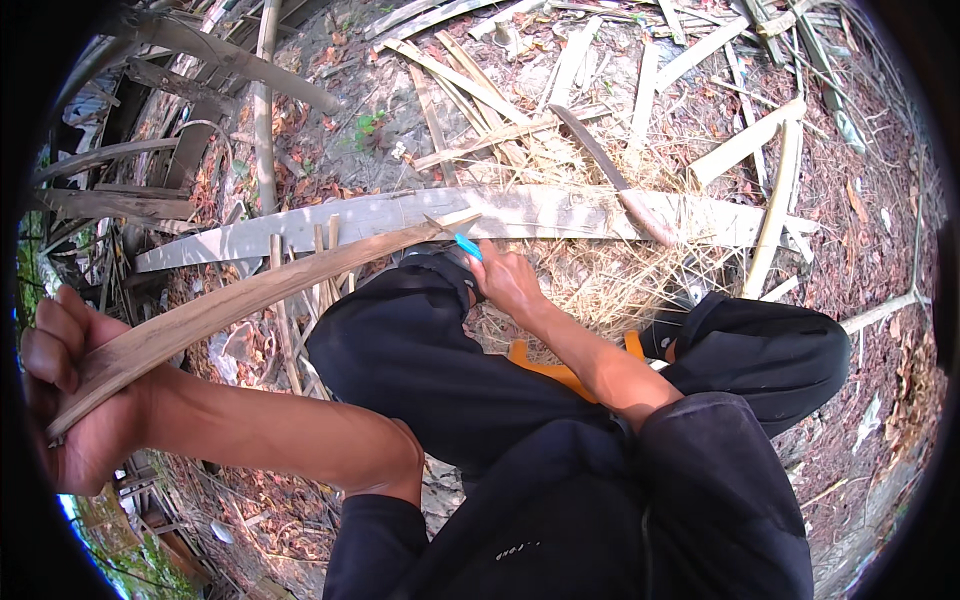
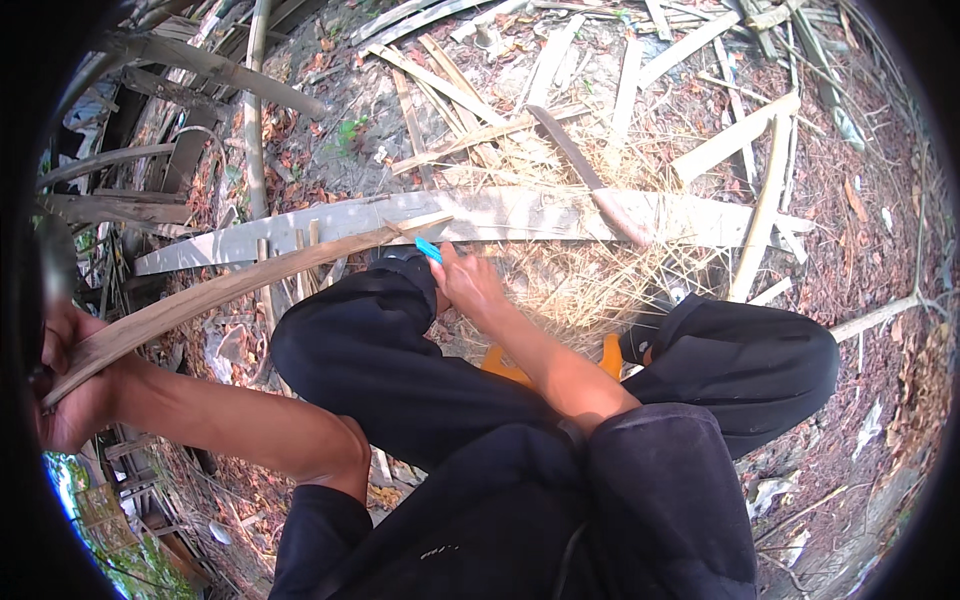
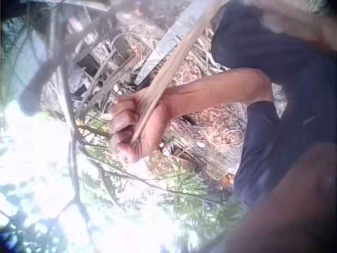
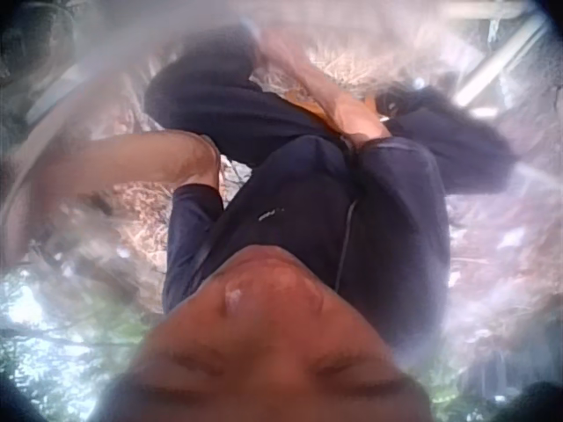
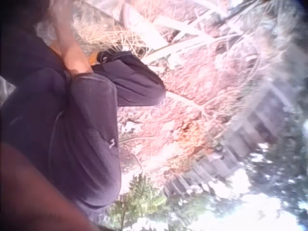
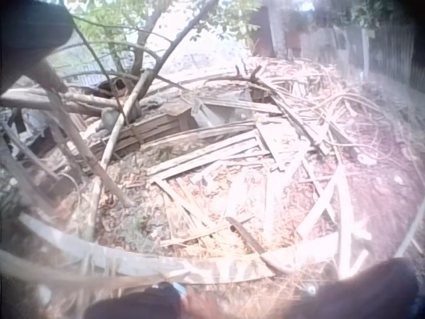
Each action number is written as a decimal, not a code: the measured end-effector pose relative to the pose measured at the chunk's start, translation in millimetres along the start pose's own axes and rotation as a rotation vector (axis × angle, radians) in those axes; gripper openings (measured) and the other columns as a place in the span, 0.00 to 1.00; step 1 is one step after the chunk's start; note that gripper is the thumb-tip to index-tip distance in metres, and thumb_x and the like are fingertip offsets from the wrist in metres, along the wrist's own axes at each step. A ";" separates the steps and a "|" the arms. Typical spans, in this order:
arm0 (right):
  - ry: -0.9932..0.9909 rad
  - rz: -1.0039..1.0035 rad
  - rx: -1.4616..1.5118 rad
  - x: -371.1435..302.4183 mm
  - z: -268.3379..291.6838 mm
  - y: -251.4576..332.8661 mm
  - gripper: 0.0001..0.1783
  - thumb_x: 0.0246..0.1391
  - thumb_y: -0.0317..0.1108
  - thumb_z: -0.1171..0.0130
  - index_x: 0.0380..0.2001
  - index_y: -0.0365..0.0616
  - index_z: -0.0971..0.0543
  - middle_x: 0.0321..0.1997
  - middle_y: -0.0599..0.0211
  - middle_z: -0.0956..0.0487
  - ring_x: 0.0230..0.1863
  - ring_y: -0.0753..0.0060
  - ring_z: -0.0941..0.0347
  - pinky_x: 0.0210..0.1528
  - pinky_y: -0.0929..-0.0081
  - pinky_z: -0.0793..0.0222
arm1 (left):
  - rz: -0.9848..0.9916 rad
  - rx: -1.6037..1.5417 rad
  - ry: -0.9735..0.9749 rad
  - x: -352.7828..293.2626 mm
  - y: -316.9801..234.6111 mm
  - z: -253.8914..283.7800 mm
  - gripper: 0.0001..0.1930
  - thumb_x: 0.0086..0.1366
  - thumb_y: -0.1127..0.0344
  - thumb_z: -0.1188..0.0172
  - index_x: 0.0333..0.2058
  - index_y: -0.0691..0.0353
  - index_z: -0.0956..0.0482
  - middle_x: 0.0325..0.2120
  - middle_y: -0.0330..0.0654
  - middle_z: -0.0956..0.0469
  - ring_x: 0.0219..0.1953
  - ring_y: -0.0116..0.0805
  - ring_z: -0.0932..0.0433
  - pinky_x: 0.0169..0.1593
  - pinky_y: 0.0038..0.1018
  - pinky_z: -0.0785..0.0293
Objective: The person sits on a small stool and uses a blue utility knife to shave and shape a thin strip of bamboo. They hold the bamboo in their left hand and carefully scrape the surface with the knife in their right hand, occasionally rotating the strip to work on different sides.
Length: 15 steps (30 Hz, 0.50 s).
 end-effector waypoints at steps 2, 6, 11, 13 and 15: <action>-0.029 0.019 0.001 -1.6 -2.1 -8.2 0.15 0.59 0.43 0.49 0.36 0.41 0.30 0.14 0.46 0.26 0.20 0.39 0.26 0.22 0.49 0.29 | -0.004 0.003 -0.072 -2.4 2.1 -5.3 0.15 0.53 0.60 0.56 0.16 0.51 0.53 0.12 0.34 0.55 0.18 0.26 0.57 0.25 0.27 0.56; 0.018 -0.013 -0.011 -4.5 -1.0 -13.9 0.15 0.61 0.43 0.51 0.33 0.40 0.32 0.17 0.40 0.26 0.23 0.36 0.26 0.24 0.45 0.31 | 0.021 -0.019 -0.135 -6.0 8.5 -18.6 0.14 0.55 0.59 0.57 0.17 0.52 0.51 0.11 0.35 0.53 0.17 0.25 0.57 0.24 0.26 0.55; 0.253 -0.453 -0.259 -68.4 11.3 -192.1 0.22 0.64 0.47 0.61 0.42 0.38 0.27 0.27 0.40 0.23 0.30 0.35 0.25 0.35 0.50 0.27 | 0.035 -0.099 -0.198 -11.6 22.4 10.2 0.15 0.58 0.57 0.58 0.18 0.52 0.50 0.10 0.35 0.51 0.15 0.25 0.57 0.21 0.24 0.59; 0.193 -0.370 -0.309 -97.4 28.6 -199.9 0.25 0.65 0.48 0.64 0.44 0.38 0.26 0.32 0.39 0.22 0.35 0.36 0.25 0.39 0.55 0.26 | 0.009 -0.051 -0.347 -27.0 13.3 13.1 0.16 0.58 0.57 0.59 0.17 0.50 0.53 0.10 0.35 0.52 0.16 0.24 0.59 0.22 0.24 0.60; 0.264 -0.307 -0.302 -90.5 19.3 -169.0 0.26 0.65 0.50 0.65 0.43 0.38 0.26 0.35 0.37 0.23 0.38 0.36 0.25 0.43 0.54 0.28 | -0.012 0.019 -0.176 -12.5 8.8 -0.7 0.18 0.61 0.55 0.55 0.15 0.54 0.45 0.09 0.37 0.44 0.15 0.25 0.51 0.20 0.26 0.55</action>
Point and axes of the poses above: each hand's wrist, its own x-axis towards the middle knuckle, its own z-axis out of the back of the hand, y = z × x, the point moved 7 cm from there along x, towards the middle knuckle
